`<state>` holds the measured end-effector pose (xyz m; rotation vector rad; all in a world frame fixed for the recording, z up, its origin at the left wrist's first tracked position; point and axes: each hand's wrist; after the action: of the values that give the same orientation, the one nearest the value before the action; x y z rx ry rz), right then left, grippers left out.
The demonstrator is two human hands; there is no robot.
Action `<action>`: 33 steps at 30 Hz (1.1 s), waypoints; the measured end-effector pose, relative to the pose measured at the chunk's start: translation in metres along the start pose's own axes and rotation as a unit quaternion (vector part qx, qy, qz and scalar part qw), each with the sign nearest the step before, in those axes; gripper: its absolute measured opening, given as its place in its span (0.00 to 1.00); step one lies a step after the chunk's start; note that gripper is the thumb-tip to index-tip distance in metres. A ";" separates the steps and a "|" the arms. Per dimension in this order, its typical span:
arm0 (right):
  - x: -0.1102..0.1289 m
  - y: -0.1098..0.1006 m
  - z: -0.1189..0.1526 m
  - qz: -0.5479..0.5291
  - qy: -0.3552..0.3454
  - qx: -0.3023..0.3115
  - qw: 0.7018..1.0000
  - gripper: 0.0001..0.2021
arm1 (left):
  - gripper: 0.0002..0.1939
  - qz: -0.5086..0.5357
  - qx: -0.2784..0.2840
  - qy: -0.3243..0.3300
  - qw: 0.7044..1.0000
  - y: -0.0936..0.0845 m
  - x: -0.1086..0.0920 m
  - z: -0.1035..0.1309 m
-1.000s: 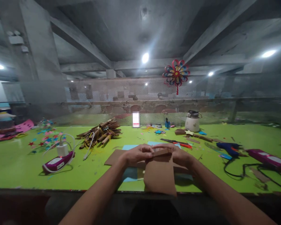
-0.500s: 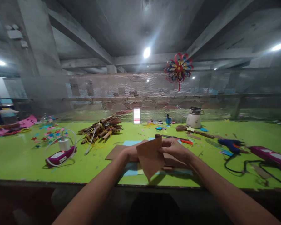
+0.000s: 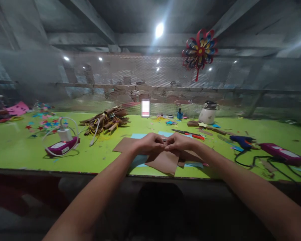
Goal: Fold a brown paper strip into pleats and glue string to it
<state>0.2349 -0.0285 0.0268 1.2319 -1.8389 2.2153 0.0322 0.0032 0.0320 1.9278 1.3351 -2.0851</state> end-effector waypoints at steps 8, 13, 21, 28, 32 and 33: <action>-0.006 0.009 0.003 0.108 0.019 -0.040 0.993 0.10 | 0.10 0.034 0.014 -0.085 0.996 0.002 0.005 0.003; -0.004 0.021 0.014 0.172 0.013 -0.108 0.979 0.09 | 0.05 -0.009 -0.006 -0.102 0.995 0.003 0.011 -0.002; -0.010 0.033 0.017 0.259 -0.025 -0.181 0.948 0.09 | 0.09 0.010 0.028 -0.087 0.996 0.003 0.015 -0.003; -0.021 0.031 0.014 0.266 -0.069 -0.181 0.944 0.05 | 0.10 0.002 0.026 -0.062 0.998 -0.002 0.026 -0.005; -0.025 0.026 0.013 0.255 -0.086 -0.154 0.951 0.06 | 0.10 -0.001 0.054 -0.067 0.996 -0.009 0.032 -0.007; -0.025 0.025 0.013 0.253 -0.086 -0.145 0.953 0.06 | 0.10 -0.006 0.061 -0.066 0.996 -0.011 0.032 -0.007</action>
<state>0.2478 -0.0356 -0.0078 1.0086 -2.6894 1.9628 0.0243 0.0310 0.0123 1.7902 1.2236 -2.3061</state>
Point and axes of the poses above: each hand's wrist, its own z-axis away from the middle knuckle, its own y-axis out of the palm, x = y × z, and after that the axes turned 11 degrees about z, right-handed
